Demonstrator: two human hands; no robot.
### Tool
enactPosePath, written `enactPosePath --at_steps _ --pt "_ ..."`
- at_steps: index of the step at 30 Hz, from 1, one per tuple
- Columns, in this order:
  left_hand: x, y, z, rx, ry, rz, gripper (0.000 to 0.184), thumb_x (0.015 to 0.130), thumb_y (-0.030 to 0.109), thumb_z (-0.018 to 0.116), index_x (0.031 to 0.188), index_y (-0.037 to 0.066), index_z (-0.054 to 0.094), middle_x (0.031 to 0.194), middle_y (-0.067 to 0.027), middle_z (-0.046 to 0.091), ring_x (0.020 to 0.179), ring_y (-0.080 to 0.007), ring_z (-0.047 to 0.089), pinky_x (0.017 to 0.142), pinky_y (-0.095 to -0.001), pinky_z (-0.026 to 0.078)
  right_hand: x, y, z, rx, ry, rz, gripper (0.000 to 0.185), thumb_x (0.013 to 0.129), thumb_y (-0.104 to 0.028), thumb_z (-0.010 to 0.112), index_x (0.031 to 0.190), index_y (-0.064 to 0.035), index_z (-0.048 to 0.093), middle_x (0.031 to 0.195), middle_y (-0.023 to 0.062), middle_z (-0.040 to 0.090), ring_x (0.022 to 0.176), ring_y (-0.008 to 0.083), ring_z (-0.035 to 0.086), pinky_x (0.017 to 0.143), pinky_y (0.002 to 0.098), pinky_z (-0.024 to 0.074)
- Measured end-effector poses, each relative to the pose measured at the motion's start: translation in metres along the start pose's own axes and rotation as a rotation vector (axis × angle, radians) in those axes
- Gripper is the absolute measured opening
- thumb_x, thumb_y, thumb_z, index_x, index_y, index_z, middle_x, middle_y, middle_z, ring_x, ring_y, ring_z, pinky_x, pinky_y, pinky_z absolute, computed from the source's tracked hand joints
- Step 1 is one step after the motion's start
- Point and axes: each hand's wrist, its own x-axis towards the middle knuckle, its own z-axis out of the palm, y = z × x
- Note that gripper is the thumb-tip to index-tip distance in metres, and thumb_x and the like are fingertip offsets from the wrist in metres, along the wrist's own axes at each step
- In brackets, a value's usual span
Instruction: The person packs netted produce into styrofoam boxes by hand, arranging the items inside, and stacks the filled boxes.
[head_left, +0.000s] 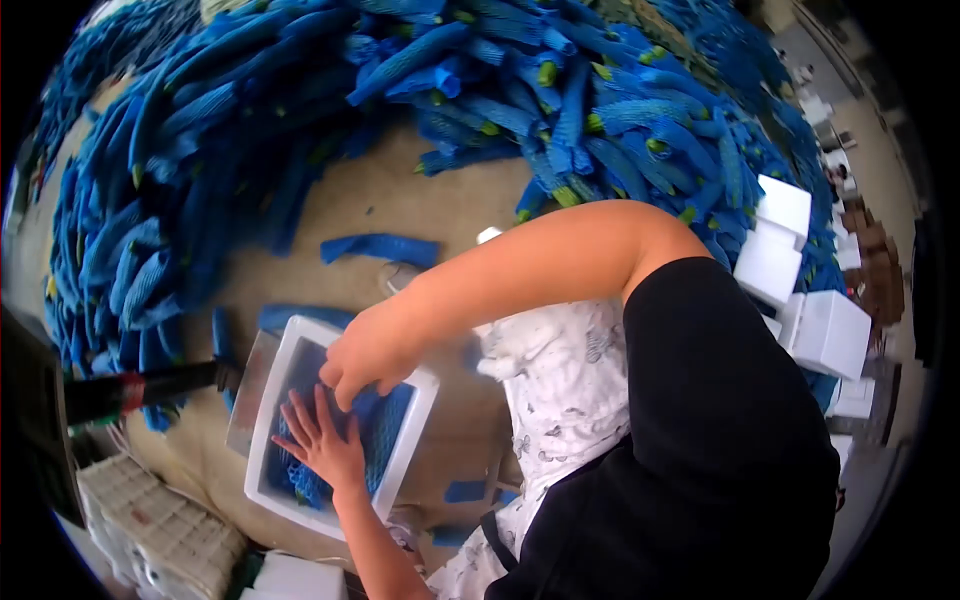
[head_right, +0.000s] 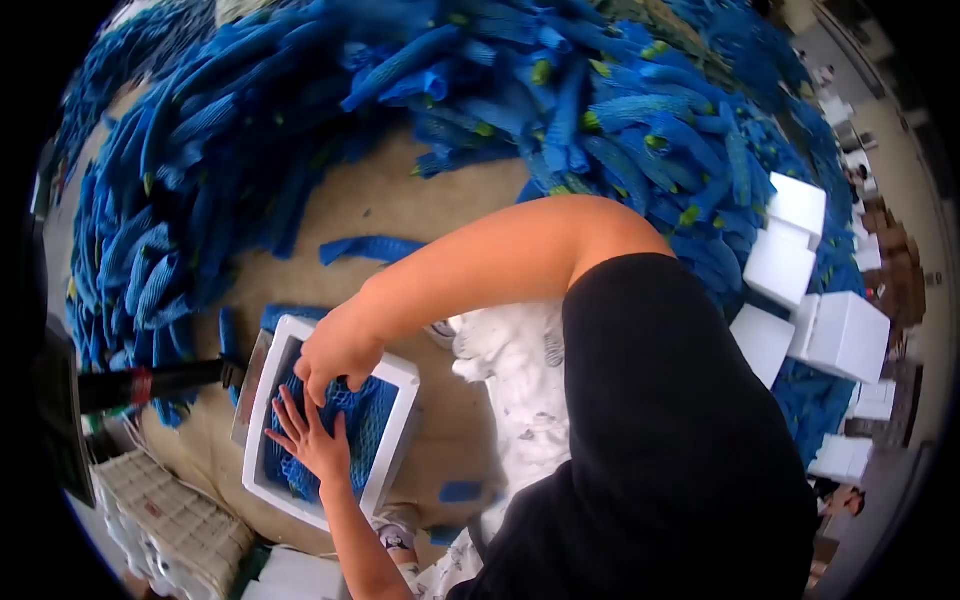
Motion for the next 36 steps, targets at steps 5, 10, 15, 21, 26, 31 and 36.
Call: enactPosePath --at_steps 5,10,15,21,26,31,36 --pt "0.0 -0.007 0.009 0.096 0.011 0.043 0.065 0.078 0.031 0.068 0.138 0.022 0.047 0.152 -0.0111 0.031 0.141 -0.0351 0.025 0.113 -0.0601 0.007 -0.215 0.103 0.019 0.105 1.358 0.847 0.037 0.082 -0.004 0.062 0.118 -0.0115 0.06 0.112 0.0132 0.059 0.103 0.0315 0.06 0.084 0.0366 0.0505" --pt "-0.002 -0.019 0.02 0.249 0.025 0.067 0.059 0.084 0.041 0.061 0.138 0.021 0.047 0.151 -0.0133 0.032 0.141 -0.0363 0.024 0.114 -0.0598 0.007 -0.456 0.15 0.09 -0.51 0.826 1.994 0.067 0.078 -0.012 0.068 0.139 -0.0155 0.04 0.149 0.0083 0.035 0.141 0.0263 0.026 0.114 0.0442 0.0237" --pt "-0.002 -0.015 0.015 0.291 -0.038 0.014 0.064 0.083 0.035 0.06 0.143 0.022 0.041 0.153 -0.0113 0.028 0.143 -0.0338 0.02 0.114 -0.0599 0.008 -0.541 0.195 0.076 -0.372 0.609 2.052 0.08 0.079 -0.015 0.067 0.148 -0.0207 0.027 0.153 0.007 0.026 0.143 0.0239 0.021 0.116 0.0431 0.02" --pt "-0.001 -0.012 0.015 0.278 -0.074 -0.016 0.071 0.079 0.026 0.061 0.145 0.023 0.035 0.156 -0.0096 0.021 0.145 -0.0334 0.014 0.113 -0.0611 0.007 -0.535 0.194 0.078 -0.121 0.265 1.899 0.078 0.058 -0.047 0.084 0.122 -0.0122 0.056 0.124 0.0174 0.052 0.116 0.0353 0.05 0.096 0.0465 0.0452" --pt "0.003 0.003 0.006 0.257 -0.129 -0.113 0.076 0.076 0.025 0.064 0.146 0.024 0.034 0.156 -0.0086 0.019 0.145 -0.0336 0.014 0.112 -0.0629 0.007 -0.472 0.135 0.169 -0.381 0.862 1.8 0.053 0.063 -0.03 0.082 0.106 -0.0094 0.058 0.109 0.0094 0.053 0.106 0.0319 0.051 0.084 0.0419 0.0509" --pt "0.035 0.044 -0.042 -0.063 -0.18 -0.141 0.052 0.081 0.021 0.065 0.131 0.011 0.053 0.149 -0.0157 0.034 0.139 -0.0371 0.029 0.113 -0.057 0.014 -0.39 0.059 0.213 0.582 1.622 1.647 0.053 0.069 -0.035 0.081 0.103 0.0005 0.063 0.094 0.015 0.069 0.084 0.0246 0.066 0.075 0.0353 0.0497" --pt "0.135 0.216 -0.085 -1.253 -0.158 0.135 0.055 0.087 0.019 0.064 0.137 0.006 0.045 0.14 -0.0179 0.045 0.131 -0.0301 0.041 0.11 -0.0445 0.03 -0.269 0.032 0.113 0.532 1.751 1.026 0.057 0.072 -0.018 0.082 0.116 -0.0006 0.052 0.107 0.0115 0.06 0.098 0.0184 0.058 0.084 0.0323 0.0477"
